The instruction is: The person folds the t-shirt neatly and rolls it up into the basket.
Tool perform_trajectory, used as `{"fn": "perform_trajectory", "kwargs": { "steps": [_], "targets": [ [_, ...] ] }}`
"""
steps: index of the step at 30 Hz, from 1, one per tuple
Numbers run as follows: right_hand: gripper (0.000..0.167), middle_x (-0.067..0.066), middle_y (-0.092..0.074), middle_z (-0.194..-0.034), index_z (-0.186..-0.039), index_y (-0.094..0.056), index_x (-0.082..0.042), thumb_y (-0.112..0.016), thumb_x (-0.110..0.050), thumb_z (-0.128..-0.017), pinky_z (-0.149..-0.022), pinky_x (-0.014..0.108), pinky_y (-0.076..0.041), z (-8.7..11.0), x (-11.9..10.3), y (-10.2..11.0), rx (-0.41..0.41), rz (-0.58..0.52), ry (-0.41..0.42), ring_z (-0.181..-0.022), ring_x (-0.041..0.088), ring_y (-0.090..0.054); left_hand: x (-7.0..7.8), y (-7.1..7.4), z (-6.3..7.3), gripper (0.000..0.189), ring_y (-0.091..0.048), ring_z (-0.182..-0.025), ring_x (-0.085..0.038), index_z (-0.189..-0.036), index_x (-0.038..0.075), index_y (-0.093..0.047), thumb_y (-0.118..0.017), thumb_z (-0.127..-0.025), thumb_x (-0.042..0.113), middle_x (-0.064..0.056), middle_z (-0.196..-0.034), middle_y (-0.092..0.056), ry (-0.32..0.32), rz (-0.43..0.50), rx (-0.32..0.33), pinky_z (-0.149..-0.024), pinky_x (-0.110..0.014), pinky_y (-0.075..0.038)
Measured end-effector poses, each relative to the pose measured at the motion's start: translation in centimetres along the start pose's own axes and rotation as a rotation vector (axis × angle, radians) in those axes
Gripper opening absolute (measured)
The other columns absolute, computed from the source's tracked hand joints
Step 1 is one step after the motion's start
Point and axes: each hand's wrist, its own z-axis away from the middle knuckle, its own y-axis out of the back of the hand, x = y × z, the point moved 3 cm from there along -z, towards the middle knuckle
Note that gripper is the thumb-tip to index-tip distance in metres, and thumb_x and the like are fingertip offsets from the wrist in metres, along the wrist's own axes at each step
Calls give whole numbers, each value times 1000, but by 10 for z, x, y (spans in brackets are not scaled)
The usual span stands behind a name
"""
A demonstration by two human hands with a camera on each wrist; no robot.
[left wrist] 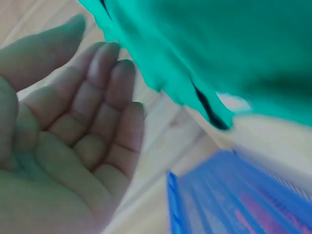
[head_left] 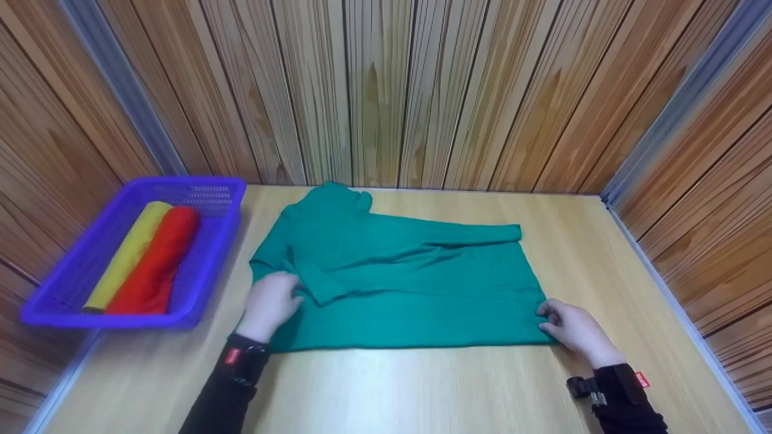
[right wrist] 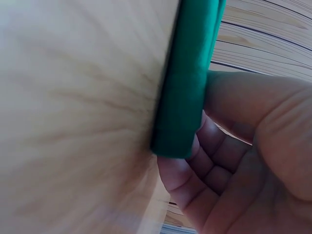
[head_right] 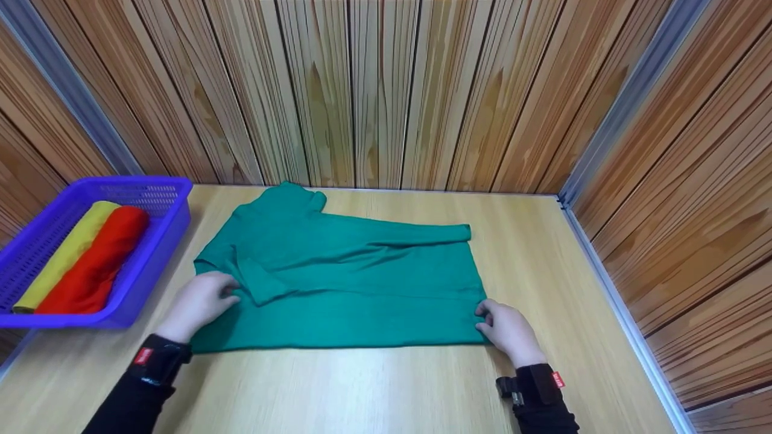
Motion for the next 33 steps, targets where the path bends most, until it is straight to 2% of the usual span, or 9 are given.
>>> {"fn": "perform_trajectory", "kwargs": {
  "steps": [3, 7, 13, 18, 24, 28, 33],
  "targets": [
    [18, -3, -51, -75, -103, -62, -2, -71, -4, -87, -62, 32, -40, 0, 0, 0, -3, -3, -4, -67, 15, -48, 13, -11, -6, 20, -57, -67, -26, -71, 8, -62, -82, -75, 8, -4, -69, -55, -54, 2, -16, -60, -44, -47],
    [18, -3, -51, -75, -103, -62, -3, -71, -4, -87, -63, 32, -41, 0, 0, 0, -2, -7, 1, -68, 15, -48, 21, -25, -10, 27, -54, -66, -25, -67, 9, -59, -85, -74, 9, -2, -66, -50, -89, -29, -47, -59, -43, -45],
    [18, -3, -50, -75, -102, -63, -3, -72, -4, -87, -63, 33, -41, 1, 0, 0, 1, -6, 6, -67, 15, -47, 25, -33, -14, 26, -58, -72, -30, -70, 5, -62, -87, -70, 9, -6, -69, -55, -120, -90, -48, -63, -45, -49],
    [18, -2, -50, -75, -103, -63, -3, -72, -4, -87, -63, 33, -41, 1, 0, 0, 0, -12, -7, -67, 15, -47, 25, -36, -16, 28, -57, -68, -28, -65, 8, -58, -85, -72, 8, -4, -65, -53, -122, -88, -48, -62, -44, -48],
    [18, -3, -51, -75, -103, -63, -3, -72, -5, -87, -63, 33, -41, 1, 1, 0, 3, -9, -11, -68, 15, -48, 25, -35, -19, 30, -58, -62, -29, -56, 10, -53, -74, -74, -1, -6, -61, -54, -158, -113, 50, -55, -44, -47],
    [18, -2, -50, -74, -103, -63, -3, -72, -5, -88, -62, 32, -40, 1, 2, -1, 3, -13, -7, -67, 15, -47, 27, -33, -25, 21, -58, -63, -29, -62, 7, -61, -73, -76, -2, -7, -63, -55, -162, -129, 135, -53, -42, -47],
    [18, -3, -50, -75, -103, -62, -4, -72, -5, -88, -63, 32, -41, 1, 2, 0, 7, -14, -6, -68, 14, -47, 38, -26, -39, 16, -56, -63, -27, -67, 5, -65, -72, -80, -4, -6, -64, -53, -197, -79, 271, -53, -39, -46]
  ]
}}
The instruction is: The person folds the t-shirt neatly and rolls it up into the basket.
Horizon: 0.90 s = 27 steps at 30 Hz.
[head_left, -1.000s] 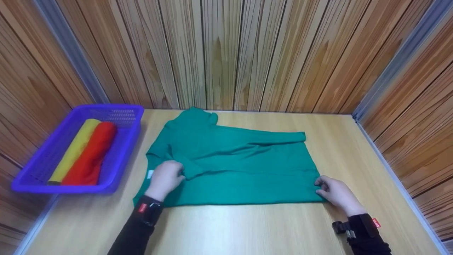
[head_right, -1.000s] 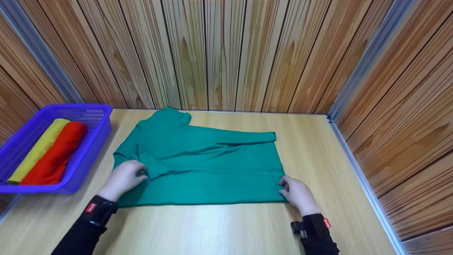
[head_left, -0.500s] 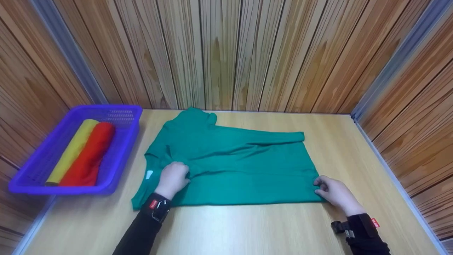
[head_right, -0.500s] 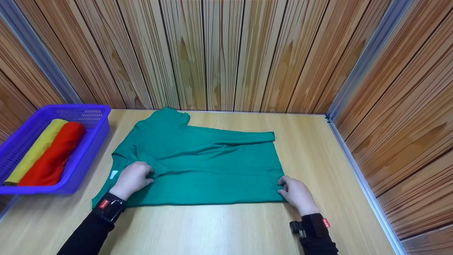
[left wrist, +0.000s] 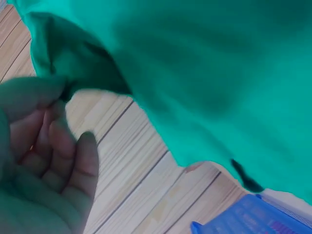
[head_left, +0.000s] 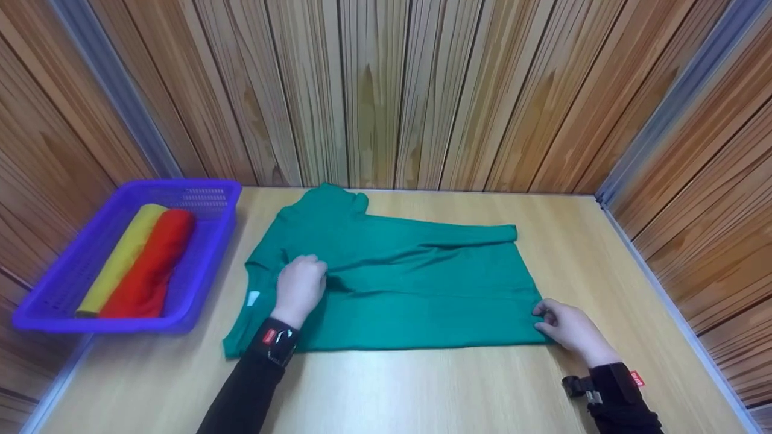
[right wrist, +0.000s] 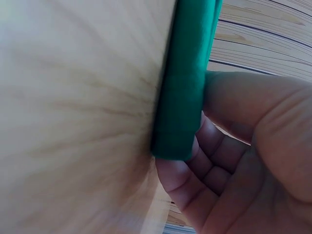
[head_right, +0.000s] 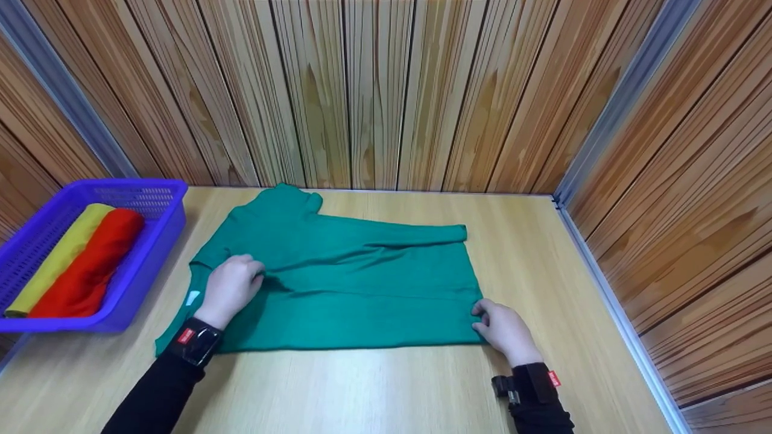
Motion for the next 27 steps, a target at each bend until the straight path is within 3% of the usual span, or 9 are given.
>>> {"fn": "perform_trajectory", "kwargs": {
  "steps": [5, 8, 13, 20, 27],
  "targets": [
    [18, -2, -51, -75, -102, -62, -4, -72, -5, -87, -64, 34, -41, -1, 0, -1, 3, 3, 4, -68, 15, -48, 8, -3, -15, 19, -55, -63, -26, -67, 4, -64, -66, -82, -8, -7, -64, -53, -43, 40, 92, -52, -37, -45],
    [18, -2, -50, -76, -101, -62, -3, -72, -5, -87, -64, 35, -41, -2, -1, -2, 4, 10, 11, -69, 16, -47, 10, -7, -21, 15, -58, -67, -28, -74, 1, -68, -64, -85, -8, -10, -69, -57, -32, 55, 98, -55, -38, -49],
    [17, -2, -50, -76, -101, -62, -4, -72, -5, -87, -65, 35, -41, -3, -1, -3, 3, 9, 6, -70, 17, -48, 11, -9, -24, 15, -64, -78, -32, -98, -4, -73, -63, -88, -8, -16, -83, -66, -2, 96, 65, -66, -41, -54],
    [17, -2, -50, -76, -102, -62, -3, -72, -4, -87, -64, 34, -41, -2, -1, -1, 6, 5, 5, -69, 16, -48, 4, -12, -18, 12, -62, -71, -31, -87, -3, -71, -61, -86, -9, -14, -73, -61, 23, 82, 2, -59, -42, -51],
    [15, -1, -54, -78, -101, -64, -3, -72, -7, -88, -64, 36, -43, -3, -7, 6, -30, 36, 4, -70, 17, -50, -13, -8, -9, 17, -61, -67, -31, -75, 0, -67, -59, -86, -9, -11, -67, -58, 110, 88, -61, -57, -43, -49]
  ]
}}
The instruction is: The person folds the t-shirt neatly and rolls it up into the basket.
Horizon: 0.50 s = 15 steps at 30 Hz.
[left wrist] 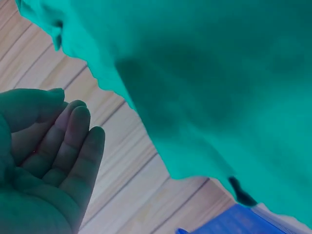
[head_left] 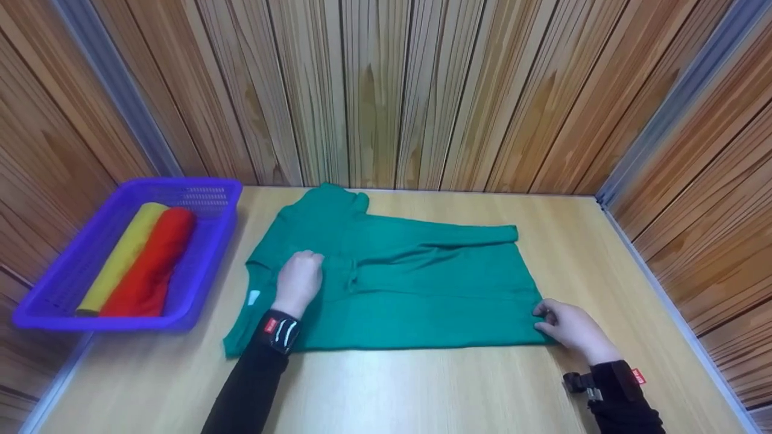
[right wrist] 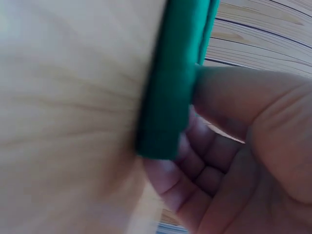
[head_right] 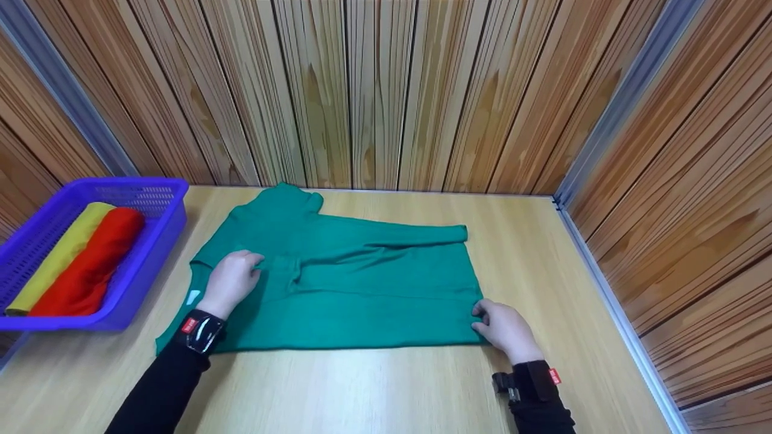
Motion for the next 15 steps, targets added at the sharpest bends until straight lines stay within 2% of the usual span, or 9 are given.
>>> {"fn": "perform_trajectory", "kwargs": {
  "steps": [4, 8, 15],
  "targets": [
    [12, 3, -61, -82, -98, -67, -2, -72, -8, -88, -66, 41, -47, -8, -7, 11, 40, 63, 10, -73, 20, -56, -13, 7, 1, 18, -62, -69, -33, -71, 2, -64, -59, -85, -9, -13, -69, -59, 66, -20, -27, -58, -45, -49],
    [14, 12, -65, -90, -100, -68, 1, -71, -6, -88, -73, 50, -51, -24, -13, 19, 96, 96, 23, -83, 30, -62, -26, 12, 1, 20, -62, -71, -37, -66, 4, -58, -62, -81, -8, -15, -70, -60, 112, -30, -33, -58, -49, -49],
    [22, 22, -65, -103, -108, -67, 6, -67, -8, -92, -84, 56, -48, -60, -14, 15, 67, 109, 4, -96, 40, -61, -45, 14, 2, 24, -62, -73, -40, -61, 7, -52, -63, -77, -7, -17, -72, -61, 176, -78, -43, -59, -52, -49]
  ]
}}
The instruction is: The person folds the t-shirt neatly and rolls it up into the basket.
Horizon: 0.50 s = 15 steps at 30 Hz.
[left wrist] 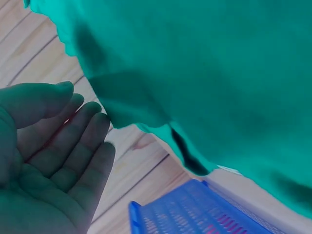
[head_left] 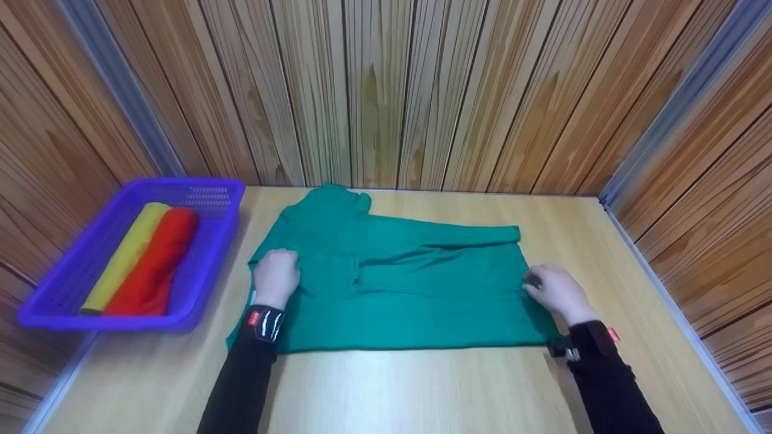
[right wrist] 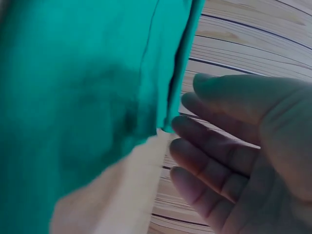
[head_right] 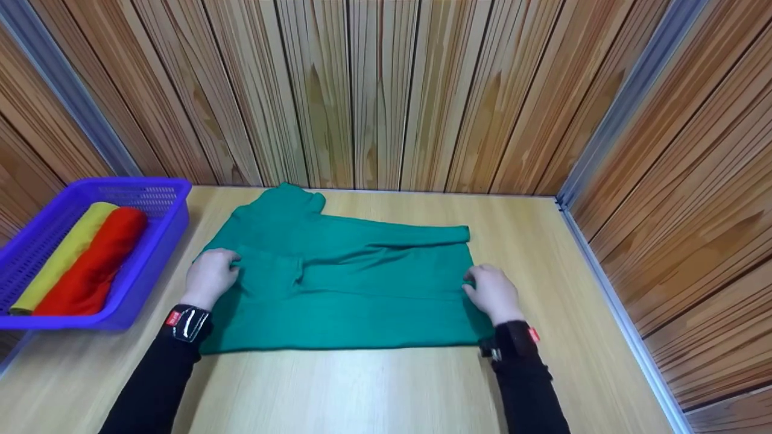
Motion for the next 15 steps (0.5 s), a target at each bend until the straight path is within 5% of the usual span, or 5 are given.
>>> {"fn": "perform_trajectory", "kwargs": {
  "steps": [7, 15],
  "targets": [
    [27, 28, -61, -114, -115, -64, 8, -66, -7, -92, -93, 59, -43, -24, 0, -12, 15, 7, -23, -107, 45, -57, -12, -4, -2, 19, -63, -79, -42, -66, 5, -57, -63, -81, -4, -20, -77, -65, 47, -24, -40, -65, -54, -51],
    [30, 26, -60, -112, -114, -65, 7, -70, -5, -87, -93, 59, -43, -31, -4, -24, -10, 42, 4, -108, 46, -55, -24, -9, 2, 18, -63, -81, -41, -69, 4, -58, -59, -86, -4, -20, -82, -64, 126, -11, -157, -66, -53, -51]
  ]
}}
